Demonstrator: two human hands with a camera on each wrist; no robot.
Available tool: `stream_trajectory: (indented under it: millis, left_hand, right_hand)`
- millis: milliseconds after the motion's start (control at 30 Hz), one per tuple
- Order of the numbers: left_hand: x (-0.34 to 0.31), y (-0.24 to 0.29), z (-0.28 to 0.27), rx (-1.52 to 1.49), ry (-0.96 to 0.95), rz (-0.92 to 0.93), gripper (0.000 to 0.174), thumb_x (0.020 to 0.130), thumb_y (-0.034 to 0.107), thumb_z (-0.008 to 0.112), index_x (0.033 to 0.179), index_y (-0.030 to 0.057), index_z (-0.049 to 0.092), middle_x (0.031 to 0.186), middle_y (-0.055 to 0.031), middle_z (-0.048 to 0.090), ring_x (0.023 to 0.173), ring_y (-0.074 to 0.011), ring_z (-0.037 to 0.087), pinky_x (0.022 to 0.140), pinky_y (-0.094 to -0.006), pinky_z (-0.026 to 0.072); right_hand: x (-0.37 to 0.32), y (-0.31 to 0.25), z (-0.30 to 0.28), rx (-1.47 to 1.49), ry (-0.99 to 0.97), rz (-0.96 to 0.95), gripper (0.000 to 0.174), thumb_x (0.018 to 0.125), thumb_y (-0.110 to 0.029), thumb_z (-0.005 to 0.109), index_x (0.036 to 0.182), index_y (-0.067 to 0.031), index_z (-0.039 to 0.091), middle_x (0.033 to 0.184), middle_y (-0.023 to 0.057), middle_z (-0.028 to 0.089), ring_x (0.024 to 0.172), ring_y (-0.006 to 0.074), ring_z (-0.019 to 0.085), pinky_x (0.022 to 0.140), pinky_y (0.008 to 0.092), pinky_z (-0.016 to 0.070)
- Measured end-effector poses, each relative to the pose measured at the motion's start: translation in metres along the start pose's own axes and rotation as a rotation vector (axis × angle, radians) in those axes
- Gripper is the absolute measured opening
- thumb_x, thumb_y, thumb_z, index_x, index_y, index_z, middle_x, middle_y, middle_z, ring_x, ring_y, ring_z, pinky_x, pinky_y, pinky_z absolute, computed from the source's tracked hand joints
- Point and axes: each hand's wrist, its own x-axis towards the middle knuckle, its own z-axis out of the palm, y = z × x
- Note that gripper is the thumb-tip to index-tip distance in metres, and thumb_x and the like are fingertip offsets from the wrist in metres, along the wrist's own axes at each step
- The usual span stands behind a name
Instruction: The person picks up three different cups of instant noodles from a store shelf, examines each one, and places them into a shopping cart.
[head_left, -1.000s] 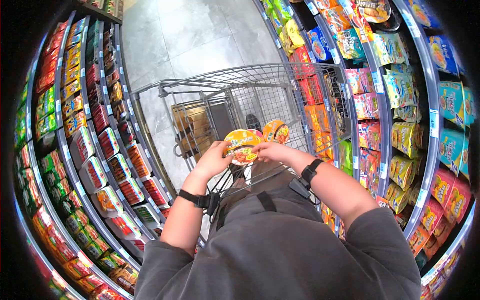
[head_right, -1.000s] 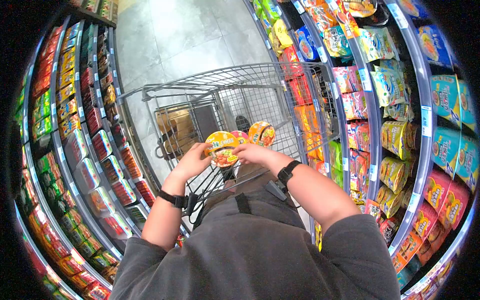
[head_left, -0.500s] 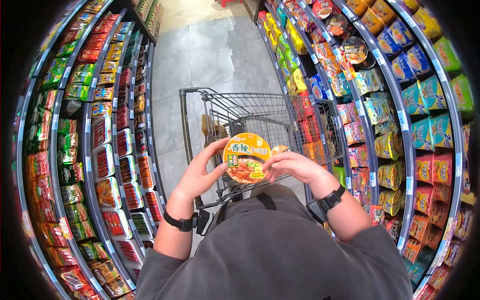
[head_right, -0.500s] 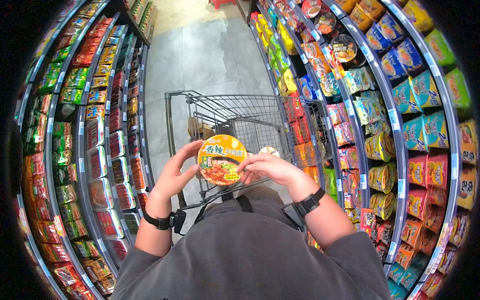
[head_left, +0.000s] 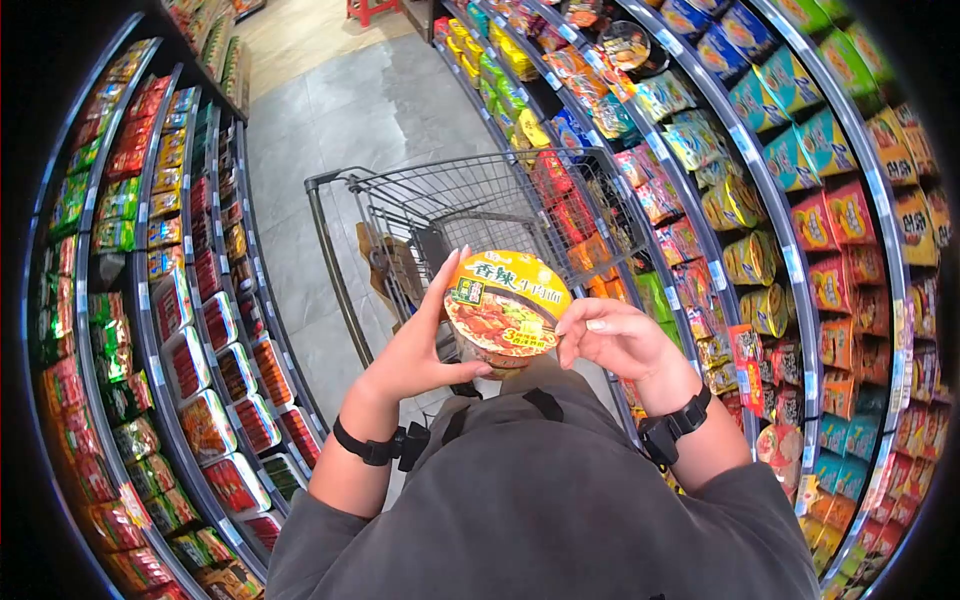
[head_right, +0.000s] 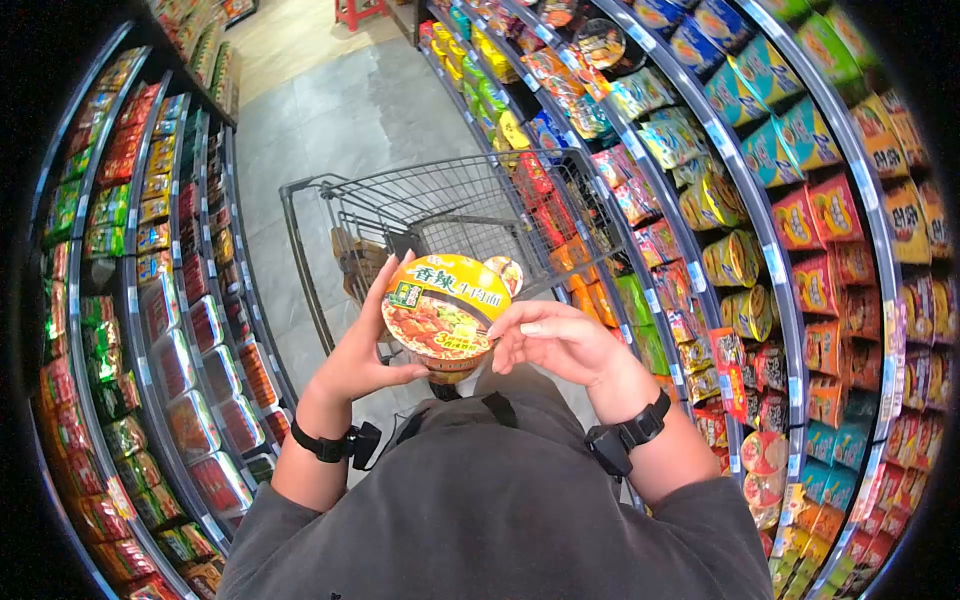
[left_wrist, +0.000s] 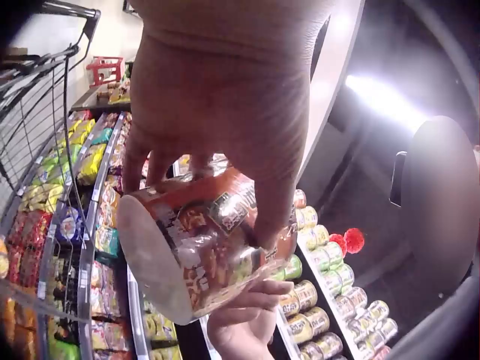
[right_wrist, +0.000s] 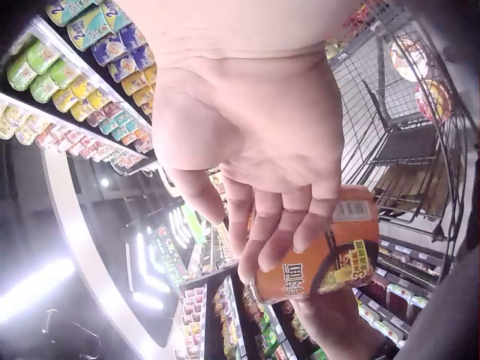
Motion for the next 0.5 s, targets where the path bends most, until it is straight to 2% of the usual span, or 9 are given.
stream_trajectory:
  millis: [33, 100, 233, 500]
  left_hand:
    - [0.002, 0.000, 0.004, 0.003, -0.017, 0.001, 0.132, 0.071, 0.020, 0.095, 0.165, 0.0052, 0.004, 0.168, -0.0181, 0.024, 0.154, -0.0273, 0.027, 0.127, -0.0420, 0.0211]
    - [0.009, -0.003, 0.014, -0.130, -0.060, -0.148, 0.133, 0.071, 0.020, 0.095, 0.165, 0.0057, 0.003, 0.166, -0.0186, 0.027, 0.153, -0.0273, 0.029, 0.126, -0.0425, 0.0212]
    - [0.031, -0.010, 0.033, -0.149, -0.136, -0.205, 0.135, 0.070, 0.019, 0.096, 0.165, 0.0085, 0.000, 0.163, -0.0197, 0.031, 0.151, -0.0285, 0.032, 0.126, -0.0429, 0.0226]
    - [0.100, -0.007, 0.116, -0.021, -0.317, -0.199, 0.136, 0.067, 0.014, 0.095, 0.165, 0.0089, 0.001, 0.163, -0.0192, 0.029, 0.151, -0.0288, 0.033, 0.126, -0.0421, 0.0233]
  right_hand:
    - [-0.006, 0.001, 0.000, -0.016, 0.006, -0.017, 0.038, 0.100, -0.021, 0.058, 0.126, 0.0064, 0.062, 0.106, 0.0219, 0.072, 0.101, 0.0284, 0.071, 0.094, 0.0382, 0.0537]
    - [-0.020, 0.002, -0.001, -0.037, 0.032, -0.047, 0.040, 0.100, -0.022, 0.058, 0.129, 0.0058, 0.060, 0.107, 0.0219, 0.072, 0.102, 0.0280, 0.071, 0.094, 0.0380, 0.0533]
    - [-0.045, 0.000, -0.003, -0.105, 0.114, -0.099, 0.046, 0.101, -0.025, 0.057, 0.137, 0.0036, 0.055, 0.109, 0.0219, 0.072, 0.104, 0.0268, 0.070, 0.097, 0.0378, 0.0521]
    - [-0.146, -0.002, -0.030, -0.153, 0.193, -0.285, 0.060, 0.100, -0.031, 0.061, 0.150, -0.0021, 0.044, 0.115, 0.0190, 0.072, 0.109, 0.0236, 0.068, 0.097, 0.0354, 0.0485]
